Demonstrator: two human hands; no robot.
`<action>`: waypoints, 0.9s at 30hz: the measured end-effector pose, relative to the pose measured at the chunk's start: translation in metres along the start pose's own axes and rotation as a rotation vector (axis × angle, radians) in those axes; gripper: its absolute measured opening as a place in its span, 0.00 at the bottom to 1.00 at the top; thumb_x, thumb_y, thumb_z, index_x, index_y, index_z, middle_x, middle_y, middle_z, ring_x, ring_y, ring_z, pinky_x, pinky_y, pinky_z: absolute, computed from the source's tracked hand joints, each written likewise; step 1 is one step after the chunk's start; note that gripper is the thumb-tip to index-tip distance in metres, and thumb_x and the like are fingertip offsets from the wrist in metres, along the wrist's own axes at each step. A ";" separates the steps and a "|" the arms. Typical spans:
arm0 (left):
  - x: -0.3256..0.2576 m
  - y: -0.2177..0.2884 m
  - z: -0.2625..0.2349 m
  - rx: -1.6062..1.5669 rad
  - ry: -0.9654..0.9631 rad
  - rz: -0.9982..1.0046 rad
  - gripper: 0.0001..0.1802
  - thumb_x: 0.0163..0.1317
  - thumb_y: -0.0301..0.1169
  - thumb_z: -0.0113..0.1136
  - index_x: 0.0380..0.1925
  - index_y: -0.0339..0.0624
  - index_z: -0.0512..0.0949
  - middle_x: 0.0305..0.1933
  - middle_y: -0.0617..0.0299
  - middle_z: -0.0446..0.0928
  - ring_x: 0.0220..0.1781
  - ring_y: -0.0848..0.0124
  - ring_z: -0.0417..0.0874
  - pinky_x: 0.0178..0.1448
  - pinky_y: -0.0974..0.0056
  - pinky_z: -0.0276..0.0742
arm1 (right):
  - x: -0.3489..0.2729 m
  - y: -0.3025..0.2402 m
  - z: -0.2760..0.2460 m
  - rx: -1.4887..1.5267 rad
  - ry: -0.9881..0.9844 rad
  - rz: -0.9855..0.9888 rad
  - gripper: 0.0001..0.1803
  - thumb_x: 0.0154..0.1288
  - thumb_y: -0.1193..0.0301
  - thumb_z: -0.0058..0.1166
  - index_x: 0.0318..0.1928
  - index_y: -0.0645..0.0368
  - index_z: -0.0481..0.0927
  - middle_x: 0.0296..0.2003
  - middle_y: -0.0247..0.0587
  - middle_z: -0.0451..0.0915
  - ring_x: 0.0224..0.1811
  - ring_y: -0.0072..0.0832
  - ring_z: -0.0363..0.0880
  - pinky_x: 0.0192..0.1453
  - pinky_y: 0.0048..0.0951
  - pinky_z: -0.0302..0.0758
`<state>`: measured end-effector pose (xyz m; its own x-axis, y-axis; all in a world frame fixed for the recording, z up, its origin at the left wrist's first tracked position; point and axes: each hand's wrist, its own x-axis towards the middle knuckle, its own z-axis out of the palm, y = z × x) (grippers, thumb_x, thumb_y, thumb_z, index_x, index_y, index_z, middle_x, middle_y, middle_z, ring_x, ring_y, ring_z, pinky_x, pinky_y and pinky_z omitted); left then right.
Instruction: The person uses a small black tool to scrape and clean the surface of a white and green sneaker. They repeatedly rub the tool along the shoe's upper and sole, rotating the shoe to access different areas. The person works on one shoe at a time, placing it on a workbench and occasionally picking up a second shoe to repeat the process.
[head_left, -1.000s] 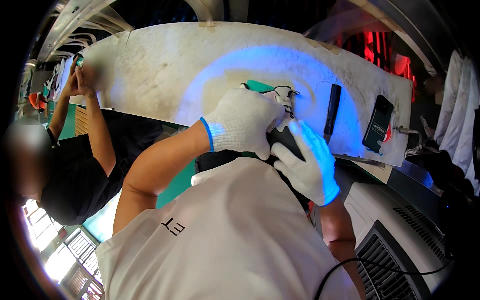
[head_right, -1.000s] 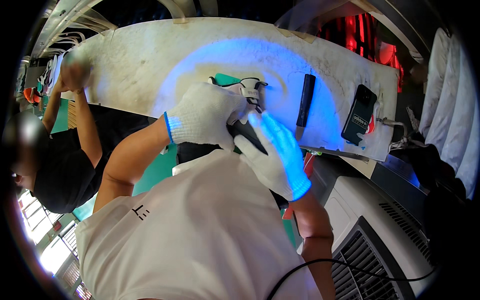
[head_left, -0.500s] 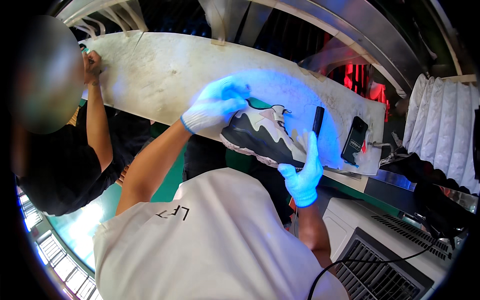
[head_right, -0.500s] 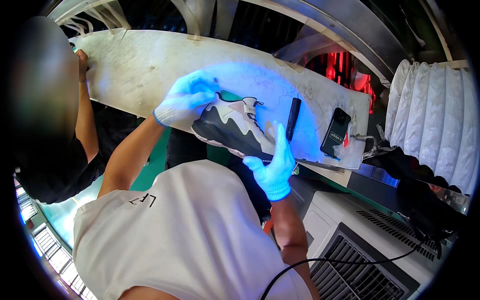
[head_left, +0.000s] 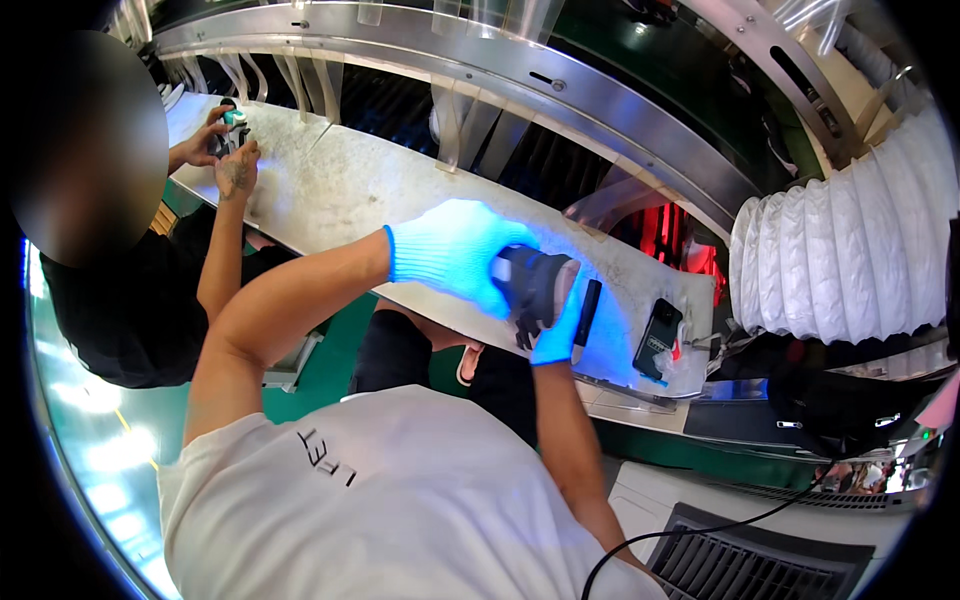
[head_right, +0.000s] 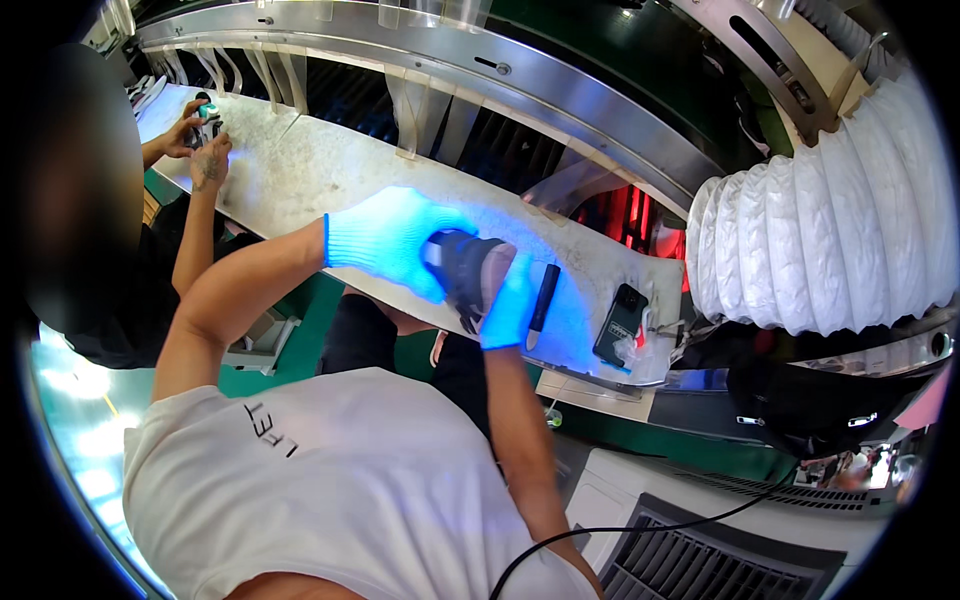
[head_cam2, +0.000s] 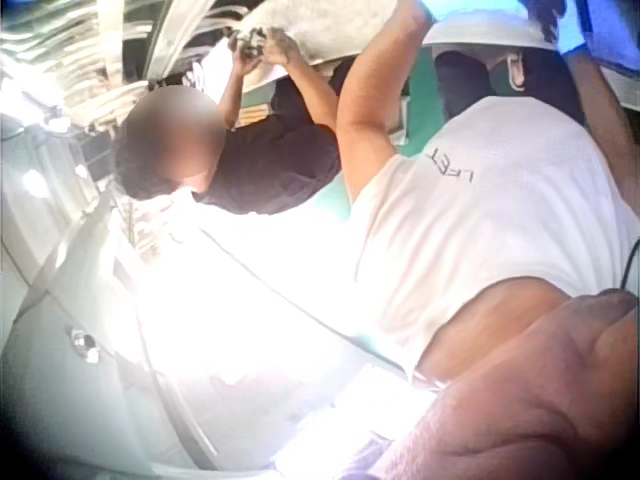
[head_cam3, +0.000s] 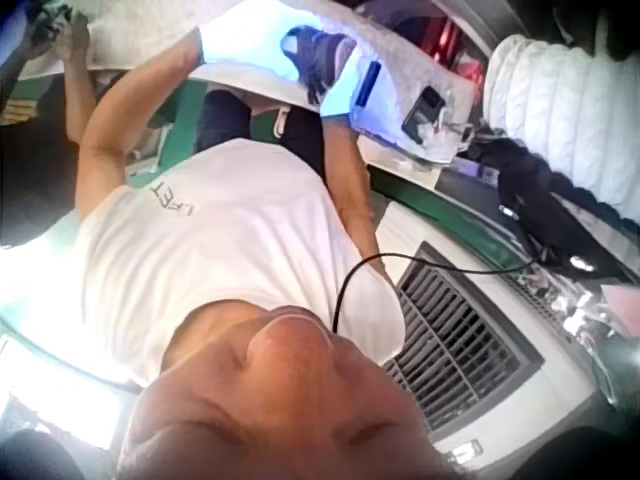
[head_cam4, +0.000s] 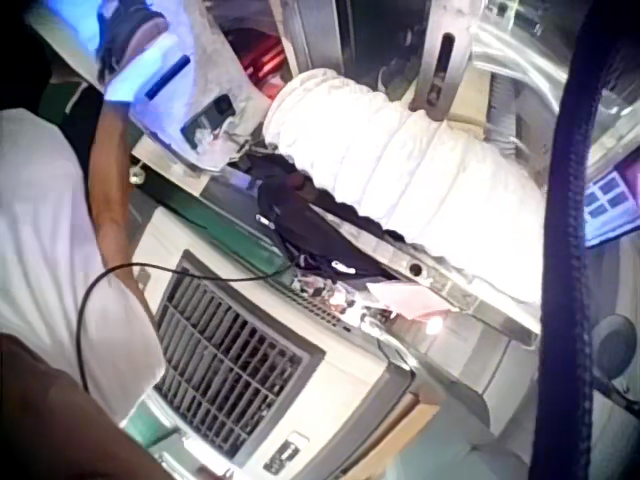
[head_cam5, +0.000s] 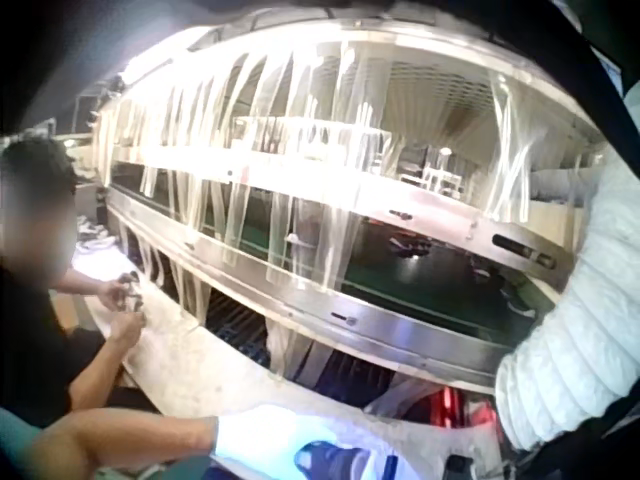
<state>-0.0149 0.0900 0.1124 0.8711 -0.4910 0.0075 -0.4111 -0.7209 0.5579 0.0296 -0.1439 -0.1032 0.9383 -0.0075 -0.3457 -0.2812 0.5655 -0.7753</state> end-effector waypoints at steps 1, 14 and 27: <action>0.004 0.021 -0.006 0.023 -0.029 -0.032 0.46 0.44 0.52 0.86 0.66 0.48 0.86 0.52 0.47 0.92 0.51 0.44 0.94 0.60 0.49 0.89 | -0.002 0.002 -0.002 0.055 -0.061 0.031 0.35 0.89 0.42 0.52 0.73 0.60 0.81 0.66 0.42 0.85 0.66 0.35 0.86 0.73 0.37 0.82; 0.022 0.071 0.011 0.060 0.005 -0.073 0.39 0.46 0.52 0.83 0.59 0.45 0.88 0.47 0.50 0.92 0.46 0.46 0.94 0.55 0.49 0.90 | -0.044 -0.133 -0.010 -0.389 -0.689 -0.642 0.30 0.70 0.67 0.69 0.69 0.68 0.84 0.62 0.53 0.87 0.65 0.42 0.86 0.77 0.42 0.78; 0.031 0.072 0.002 0.234 -0.360 -0.283 0.42 0.51 0.53 0.83 0.60 0.37 0.84 0.42 0.46 0.91 0.46 0.46 0.94 0.52 0.47 0.90 | -0.073 -0.084 -0.007 -0.344 -0.660 -0.805 0.84 0.45 0.26 0.81 0.89 0.65 0.54 0.86 0.60 0.62 0.88 0.55 0.64 0.88 0.53 0.65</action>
<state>-0.0178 0.0216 0.1511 0.8262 -0.3682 -0.4264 -0.2575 -0.9200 0.2954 -0.0169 -0.1965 -0.0169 0.7666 0.2297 0.5996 0.5173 0.3322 -0.7887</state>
